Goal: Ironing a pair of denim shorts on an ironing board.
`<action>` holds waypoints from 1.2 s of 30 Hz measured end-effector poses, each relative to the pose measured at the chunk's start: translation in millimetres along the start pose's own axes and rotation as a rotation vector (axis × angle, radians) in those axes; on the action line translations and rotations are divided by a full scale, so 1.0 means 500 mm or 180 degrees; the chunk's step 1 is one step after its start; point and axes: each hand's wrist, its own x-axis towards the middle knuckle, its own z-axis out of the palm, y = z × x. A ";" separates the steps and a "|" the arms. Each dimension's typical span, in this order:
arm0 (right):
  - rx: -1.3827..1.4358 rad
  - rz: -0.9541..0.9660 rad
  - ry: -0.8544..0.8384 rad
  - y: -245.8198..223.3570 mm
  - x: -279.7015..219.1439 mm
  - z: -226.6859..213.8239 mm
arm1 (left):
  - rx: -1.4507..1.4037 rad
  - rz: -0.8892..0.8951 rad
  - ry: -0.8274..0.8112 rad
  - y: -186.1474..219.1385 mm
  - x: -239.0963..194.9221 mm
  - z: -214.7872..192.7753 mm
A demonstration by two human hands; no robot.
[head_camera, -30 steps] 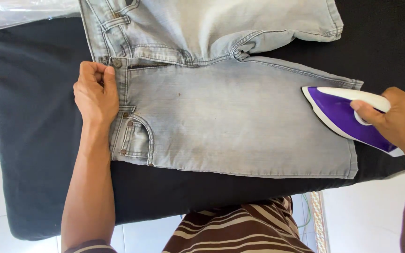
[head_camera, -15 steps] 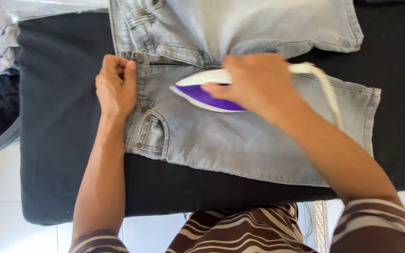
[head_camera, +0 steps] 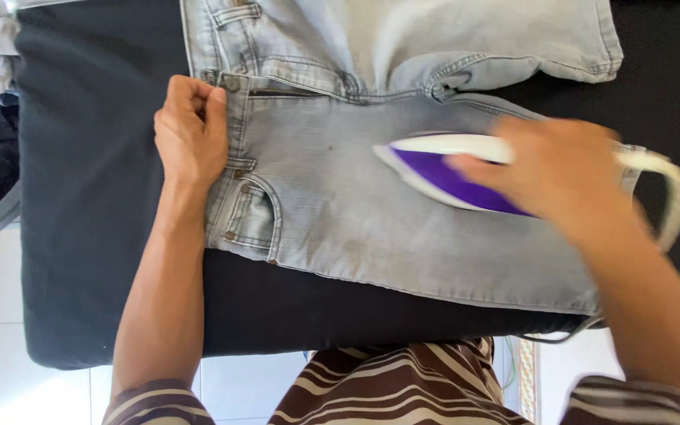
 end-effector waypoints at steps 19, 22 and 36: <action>-0.0543 0.0608 0.0151 0.073 -0.065 0.040 | 0.0147 0.0137 0.0021 -0.010 -0.002 0.005; -0.0051 0.0087 0.0369 -0.039 0.046 0.017 | 0.0112 0.0045 -0.0006 -0.009 0.002 0.004; 0.0362 -0.0469 0.0135 -0.106 0.135 -0.004 | 0.0126 -0.0009 -0.0063 -0.006 0.002 0.001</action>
